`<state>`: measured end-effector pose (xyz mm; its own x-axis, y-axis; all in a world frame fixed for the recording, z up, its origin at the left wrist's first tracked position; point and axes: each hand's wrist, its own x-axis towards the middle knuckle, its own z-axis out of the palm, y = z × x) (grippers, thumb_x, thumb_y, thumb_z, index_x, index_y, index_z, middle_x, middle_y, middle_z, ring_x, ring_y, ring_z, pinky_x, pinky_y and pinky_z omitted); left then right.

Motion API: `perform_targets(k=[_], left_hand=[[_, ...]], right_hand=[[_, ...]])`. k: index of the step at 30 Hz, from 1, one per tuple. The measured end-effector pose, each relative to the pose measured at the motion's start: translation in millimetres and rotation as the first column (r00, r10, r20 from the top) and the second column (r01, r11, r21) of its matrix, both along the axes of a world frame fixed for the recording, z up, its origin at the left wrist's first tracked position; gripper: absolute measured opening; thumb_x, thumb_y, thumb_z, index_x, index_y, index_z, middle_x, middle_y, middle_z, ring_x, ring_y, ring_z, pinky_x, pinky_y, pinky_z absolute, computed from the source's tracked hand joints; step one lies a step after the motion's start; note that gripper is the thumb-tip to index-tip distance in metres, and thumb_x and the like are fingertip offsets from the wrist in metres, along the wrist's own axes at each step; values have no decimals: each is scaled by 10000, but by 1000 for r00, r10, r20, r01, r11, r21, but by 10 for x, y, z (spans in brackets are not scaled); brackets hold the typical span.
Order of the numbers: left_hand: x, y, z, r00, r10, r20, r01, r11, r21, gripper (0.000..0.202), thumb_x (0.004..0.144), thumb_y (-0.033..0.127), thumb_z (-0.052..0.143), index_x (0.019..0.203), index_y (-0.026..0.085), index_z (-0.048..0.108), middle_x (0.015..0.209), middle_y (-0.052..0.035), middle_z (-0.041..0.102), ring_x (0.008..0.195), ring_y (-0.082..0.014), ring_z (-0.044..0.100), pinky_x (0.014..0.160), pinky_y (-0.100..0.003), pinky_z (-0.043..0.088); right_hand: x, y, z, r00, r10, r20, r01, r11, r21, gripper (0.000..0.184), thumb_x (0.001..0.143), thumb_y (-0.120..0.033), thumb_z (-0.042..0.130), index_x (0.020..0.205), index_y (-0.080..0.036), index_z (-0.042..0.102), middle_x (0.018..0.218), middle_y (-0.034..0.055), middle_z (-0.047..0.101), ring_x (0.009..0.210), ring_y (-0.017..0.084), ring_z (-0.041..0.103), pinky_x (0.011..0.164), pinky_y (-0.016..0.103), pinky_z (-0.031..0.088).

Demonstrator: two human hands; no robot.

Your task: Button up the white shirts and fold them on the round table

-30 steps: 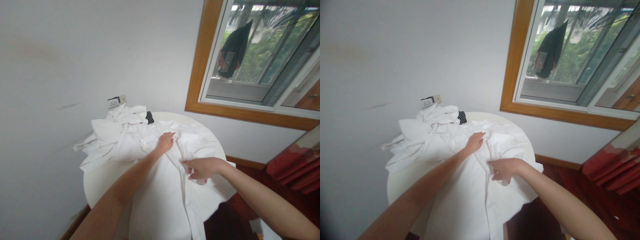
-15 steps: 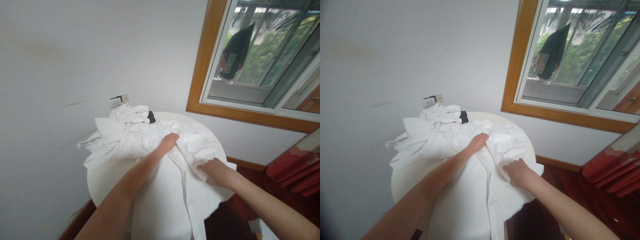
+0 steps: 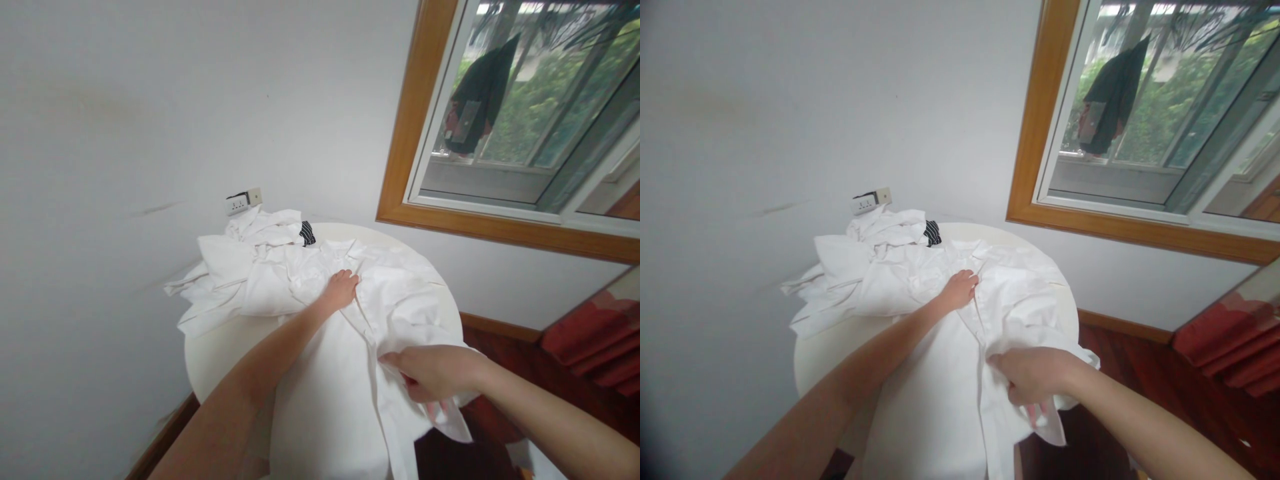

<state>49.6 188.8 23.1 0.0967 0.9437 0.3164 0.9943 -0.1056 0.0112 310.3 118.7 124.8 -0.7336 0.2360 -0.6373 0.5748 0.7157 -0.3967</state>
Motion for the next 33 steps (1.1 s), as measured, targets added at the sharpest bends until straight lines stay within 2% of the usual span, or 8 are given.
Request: perform_targets(k=[4, 6, 11, 19, 24, 27, 30, 33], left_hand=[[1, -123, -110, 992, 122, 27, -124, 989, 80, 343, 874, 340, 454, 1184, 264, 581, 1391, -86, 455, 1308, -307, 350, 1053, -501, 296], [-2, -197, -170, 981, 187, 45, -191, 973, 130, 414, 887, 396, 426, 1270, 281, 531, 1460, -83, 382, 1346, -332, 298, 1071, -537, 248], [-36, -335, -283, 959, 267, 93, -277, 953, 120, 509, 919, 452, 321, 1376, 261, 436, 1437, -108, 423, 1324, -325, 357, 1085, -531, 233], [-223, -273, -287, 994, 85, 71, -87, 996, 29, 538, 905, 503, 353, 1386, 274, 420, 1445, -67, 422, 1338, -298, 356, 1085, -469, 294], [-281, -184, -277, 997, -42, 67, 41, 999, 28, 537, 912, 472, 364, 1399, 248, 392, 1440, -47, 433, 1338, -239, 367, 1112, -395, 284], [-265, -171, -280, 996, -45, 74, 41, 998, 53, 534, 917, 446, 365, 1390, 201, 409, 1412, -81, 465, 1319, -235, 397, 1104, -388, 304], [-249, -169, -290, 997, -50, 64, 45, 996, 74, 506, 915, 434, 380, 1344, 182, 472, 1383, -105, 495, 1294, -242, 431, 1084, -397, 337], [-242, -162, -317, 998, -49, 49, 45, 995, 90, 475, 910, 427, 398, 1302, 187, 520, 1372, -109, 506, 1282, -249, 445, 1071, -409, 352]], right_hand=[[-184, 408, -1, 992, -72, -105, 59, 991, -121, 477, 816, -255, 502, 1287, -176, 518, 792, 44, 695, 555, 141, 638, 519, 222, 474], [-281, 752, -103, 939, -188, -288, 208, 977, 44, 437, 863, -221, 416, 1283, -160, 523, 811, 59, 699, 620, 146, 651, 601, 242, 498], [-420, 1501, -614, 863, -130, -488, 412, 740, 532, 401, 866, -155, 396, 1199, -168, 618, 1254, 111, 592, 1169, 219, 521, 989, 313, 382], [-316, 1543, -1217, 846, -393, -362, 533, 585, 611, 685, 900, -648, 157, 1493, -307, 144, 1569, 46, 87, 1423, 327, 45, 1034, 694, 91], [-171, 1385, -1230, 800, -489, -347, 589, 532, 608, 711, 881, -676, 158, 1483, -300, 195, 1565, 65, 113, 1406, 377, 84, 981, 736, 144], [-174, 1380, -1094, 796, -478, -372, 598, 526, 604, 632, 919, -607, 142, 1391, -287, 415, 1488, 92, 336, 1360, 366, 242, 993, 692, 194], [-332, 1408, -941, 762, -464, -452, 639, 423, 642, 664, 940, -561, 94, 1236, -223, 582, 1331, 139, 519, 1295, 349, 345, 1015, 653, 189], [-586, 1434, -905, 777, -343, -528, 630, 413, 658, 593, 949, -541, 169, 1349, -220, 467, 1427, 125, 420, 1348, 308, 271, 1062, 577, 192]])
